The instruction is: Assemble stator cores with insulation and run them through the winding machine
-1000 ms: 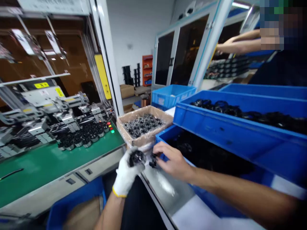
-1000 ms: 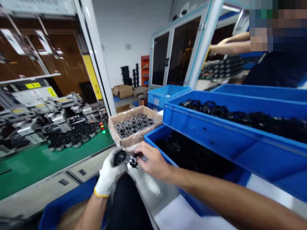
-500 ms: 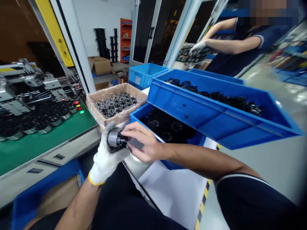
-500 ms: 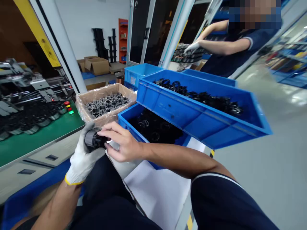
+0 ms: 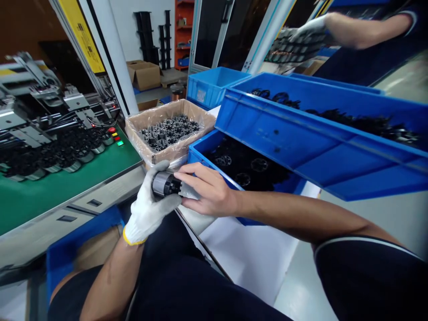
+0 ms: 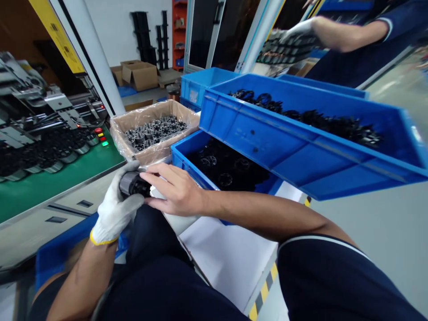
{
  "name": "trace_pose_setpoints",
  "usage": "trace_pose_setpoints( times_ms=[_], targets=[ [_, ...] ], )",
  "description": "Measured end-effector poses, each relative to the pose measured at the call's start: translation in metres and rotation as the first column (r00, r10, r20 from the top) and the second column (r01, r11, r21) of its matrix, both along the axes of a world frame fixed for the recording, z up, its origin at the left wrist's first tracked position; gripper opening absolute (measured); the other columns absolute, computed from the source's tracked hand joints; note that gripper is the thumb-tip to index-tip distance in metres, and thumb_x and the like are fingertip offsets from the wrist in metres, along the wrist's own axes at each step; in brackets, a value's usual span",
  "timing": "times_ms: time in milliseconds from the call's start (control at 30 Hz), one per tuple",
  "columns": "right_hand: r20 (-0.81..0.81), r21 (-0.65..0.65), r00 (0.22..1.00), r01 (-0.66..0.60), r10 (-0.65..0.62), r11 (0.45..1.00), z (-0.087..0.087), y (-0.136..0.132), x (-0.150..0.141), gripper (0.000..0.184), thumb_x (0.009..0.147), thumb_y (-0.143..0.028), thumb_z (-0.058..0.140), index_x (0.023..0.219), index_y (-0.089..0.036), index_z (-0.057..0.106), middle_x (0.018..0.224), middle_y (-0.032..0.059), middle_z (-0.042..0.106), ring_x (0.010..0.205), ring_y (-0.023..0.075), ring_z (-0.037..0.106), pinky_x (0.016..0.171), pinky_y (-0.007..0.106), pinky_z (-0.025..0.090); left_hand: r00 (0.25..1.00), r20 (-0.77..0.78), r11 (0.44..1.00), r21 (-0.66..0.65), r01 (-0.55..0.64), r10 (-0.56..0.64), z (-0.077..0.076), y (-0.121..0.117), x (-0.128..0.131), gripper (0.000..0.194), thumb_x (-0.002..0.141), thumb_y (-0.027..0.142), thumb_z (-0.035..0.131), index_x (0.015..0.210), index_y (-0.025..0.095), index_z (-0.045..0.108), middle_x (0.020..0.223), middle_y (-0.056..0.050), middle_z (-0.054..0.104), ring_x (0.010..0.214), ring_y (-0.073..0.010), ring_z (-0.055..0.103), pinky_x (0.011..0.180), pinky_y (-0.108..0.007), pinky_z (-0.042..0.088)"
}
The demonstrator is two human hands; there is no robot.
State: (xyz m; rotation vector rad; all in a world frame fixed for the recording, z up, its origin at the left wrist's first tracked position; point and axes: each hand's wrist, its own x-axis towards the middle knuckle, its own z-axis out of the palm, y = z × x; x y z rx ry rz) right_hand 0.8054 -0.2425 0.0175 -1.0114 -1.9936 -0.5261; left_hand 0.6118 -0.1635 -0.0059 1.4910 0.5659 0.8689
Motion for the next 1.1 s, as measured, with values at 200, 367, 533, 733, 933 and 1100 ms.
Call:
trace_pose_setpoints(
  times_ms=[200, 367, 533, 733, 933, 1100],
  targets=[
    [0.020, -0.012, 0.999, -0.042, 0.043, 0.999, -0.002, 0.002, 0.001, 0.050, 0.097, -0.025, 0.071, 0.141, -0.009, 0.053, 0.117, 0.0182, 0.068, 0.111, 0.0246, 0.070, 0.090, 0.036, 0.065, 0.991, -0.131, 0.999, 0.050, -0.009, 0.015, 0.002, 0.002, -0.005, 0.070, 0.080, 0.035, 0.082, 0.146, 0.025, 0.058, 0.132, -0.005, 0.069, 0.118, -0.0266, 0.066, 0.114, -0.041, 0.048],
    [-0.072, -0.130, 0.997, -0.031, 0.022, 0.991, -0.004, 0.002, 0.000, 0.046, 0.097, -0.031, 0.071, 0.136, -0.010, 0.057, 0.117, 0.0165, 0.068, 0.108, 0.0224, 0.070, 0.091, 0.034, 0.065, 0.983, -0.180, 0.999, 0.048, -0.011, 0.019, -0.001, 0.003, -0.003, 0.067, 0.085, 0.039, 0.077, 0.147, 0.023, 0.057, 0.130, -0.006, 0.070, 0.113, -0.0256, 0.068, 0.108, -0.040, 0.051],
    [-0.015, -0.097, 0.999, -0.047, 0.046, 0.994, -0.006, 0.006, 0.002, 0.042, 0.096, -0.024, 0.071, 0.132, -0.007, 0.059, 0.118, 0.0184, 0.069, 0.108, 0.0236, 0.070, 0.091, 0.034, 0.065, 0.974, -0.207, 0.996, 0.033, -0.088, 0.093, 0.001, 0.000, -0.003, 0.078, 0.079, 0.036, 0.083, 0.151, 0.026, 0.052, 0.135, -0.006, 0.068, 0.115, -0.0253, 0.068, 0.107, -0.039, 0.052],
    [-0.077, -0.177, 0.997, -0.040, 0.026, 0.983, -0.010, 0.007, 0.004, 0.045, 0.096, -0.030, 0.073, 0.134, -0.011, 0.059, 0.118, 0.0163, 0.069, 0.105, 0.0231, 0.070, 0.089, 0.035, 0.065, 0.935, -0.338, 0.991, 0.108, -0.076, 0.109, 0.009, 0.002, -0.006, 0.065, 0.084, 0.040, 0.078, 0.145, 0.030, 0.057, 0.139, -0.003, 0.068, 0.122, -0.0266, 0.067, 0.113, -0.041, 0.048],
    [-0.073, -0.131, 0.996, -0.051, 0.041, 0.990, -0.011, 0.006, 0.003, 0.044, 0.097, -0.026, 0.069, 0.137, -0.009, 0.057, 0.118, 0.0178, 0.067, 0.107, 0.0246, 0.069, 0.089, 0.036, 0.065, 0.960, -0.269, 0.997, 0.052, -0.065, 0.076, 0.010, -0.004, -0.001, 0.066, 0.084, 0.041, 0.079, 0.145, 0.029, 0.057, 0.134, -0.004, 0.070, 0.115, -0.0244, 0.069, 0.109, -0.038, 0.051],
    [-0.115, -0.184, 0.992, -0.080, 0.060, 0.980, -0.010, 0.007, 0.004, 0.046, 0.098, -0.028, 0.069, 0.139, -0.012, 0.055, 0.119, 0.0169, 0.066, 0.110, 0.0245, 0.067, 0.093, 0.037, 0.064, 0.997, -0.051, 0.995, -0.082, -0.063, 0.059, -0.010, -0.009, 0.010, 0.064, 0.092, 0.049, 0.068, 0.150, 0.026, 0.051, 0.132, -0.008, 0.070, 0.109, -0.0226, 0.071, 0.087, -0.032, 0.060]
  ],
)
